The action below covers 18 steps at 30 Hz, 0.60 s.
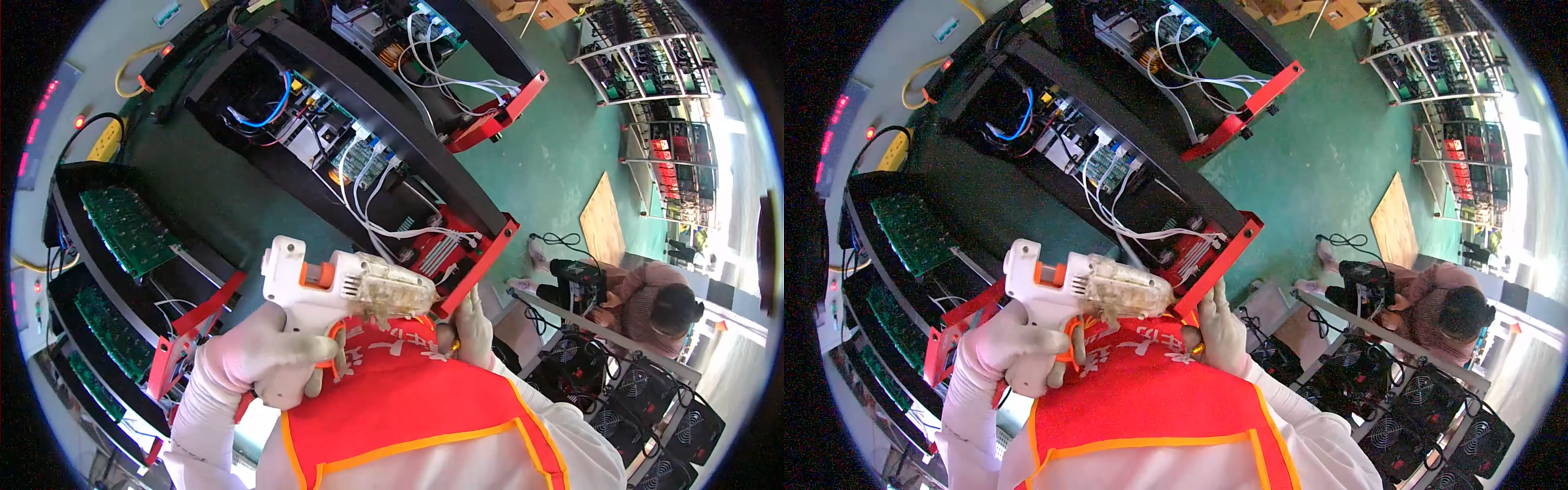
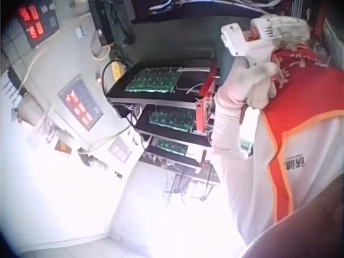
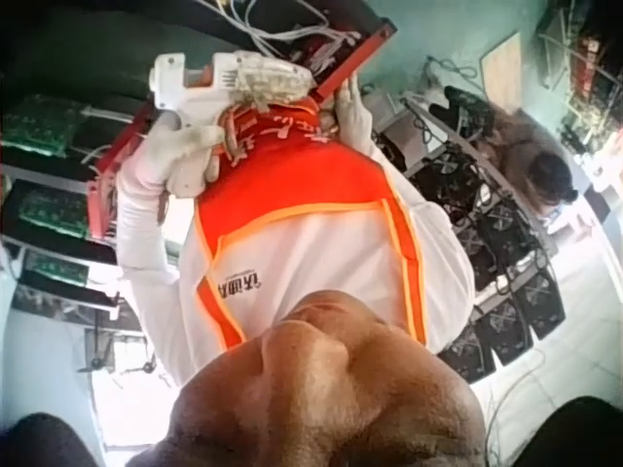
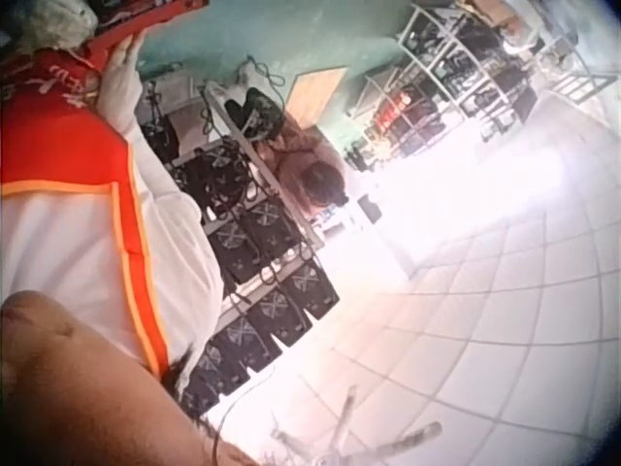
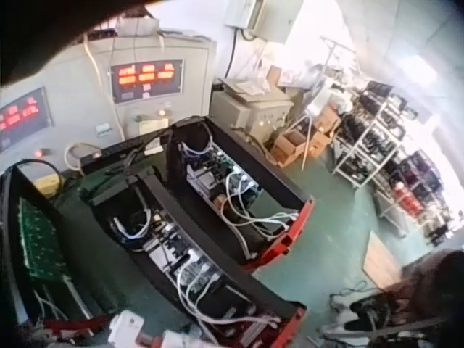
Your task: The person secures wires and circuit boards inside electronic housing units using a hot glue gun.
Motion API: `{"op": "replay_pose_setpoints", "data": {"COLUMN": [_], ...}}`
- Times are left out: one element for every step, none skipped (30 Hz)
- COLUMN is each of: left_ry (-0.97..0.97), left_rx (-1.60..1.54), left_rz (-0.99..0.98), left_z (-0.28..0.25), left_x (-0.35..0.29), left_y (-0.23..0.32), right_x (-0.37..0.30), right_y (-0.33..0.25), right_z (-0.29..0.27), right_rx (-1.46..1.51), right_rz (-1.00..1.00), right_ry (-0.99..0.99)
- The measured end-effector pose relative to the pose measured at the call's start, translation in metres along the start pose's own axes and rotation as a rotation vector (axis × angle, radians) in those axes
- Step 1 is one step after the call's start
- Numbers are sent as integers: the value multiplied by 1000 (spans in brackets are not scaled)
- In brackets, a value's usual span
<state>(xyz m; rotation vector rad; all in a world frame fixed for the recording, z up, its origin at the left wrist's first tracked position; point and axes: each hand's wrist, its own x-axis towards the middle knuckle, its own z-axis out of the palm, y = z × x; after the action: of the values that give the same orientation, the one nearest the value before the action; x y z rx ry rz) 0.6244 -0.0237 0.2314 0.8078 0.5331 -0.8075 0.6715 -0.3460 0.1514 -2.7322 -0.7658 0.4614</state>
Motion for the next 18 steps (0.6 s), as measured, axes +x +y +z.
{"op": "replay_pose_setpoints", "data": {"left_ry": [49, 45, 59, 73, 69, 67, 54, 42, 67, 76, 77, 73, 29, -4, 1, 21, 131, 188], "left_rx": [51, 49, 9, -33, -76, -79, -103, -128, -123, -124, -96, -68, -78, -128, -164, -203, -141, -138], "left_rz": [1, -2, -5, -9, 18, 20, 18, 16, 34, 39, 67, 94, 189, 203, 295, 389, 532, 547], "left_z": [-1, -1, 1, 3, 5, 3, 2, 1, 4, 2, 0, -3, -9, -16, -20, -21, -21, -17], "left_x": [4, 4, 6, 9, 13, 16, 20, 21, 22, 19, 16, 14, 13, 7, 5, 3, 11, 11], "left_y": [-6, -7, -8, -10, -16, -22, -28, -33, -31, -33, -35, -39, -45, -46, -50, -56, -70, -68], "right_x": [1, 3, 4, 5, 5, 6, 6, 5, 5, 0, -3, -3, -2, -1, -3, -2, -1, 1], "right_y": [-2, -5, -7, -10, -16, -14, -8, -2, 9, 20, 27, 22, 15, 10, 10, 9, 8, 8], "right_z": [-2, -2, -3, -5, -11, -10, -6, -2, 4, 12, 17, 14, 7, 3, 3, 4, 4, 4], "right_rx": [-35, -37, 79, 196, 228, 224, 77, -70, -70, -164, -257, -255, -126, 3, 55, 63, 71, 73], "right_rz": [-11, -7, 35, 76, 92, 90, 75, 57, 50, -80, -210, -216, -144, -71, -52, -63, -26, 15], "right_ry": [5, 3, 16, 28, 14, 12, -53, -118, -114, -50, 15, 16, 39, 63, 102, 103, 70, 42]}}
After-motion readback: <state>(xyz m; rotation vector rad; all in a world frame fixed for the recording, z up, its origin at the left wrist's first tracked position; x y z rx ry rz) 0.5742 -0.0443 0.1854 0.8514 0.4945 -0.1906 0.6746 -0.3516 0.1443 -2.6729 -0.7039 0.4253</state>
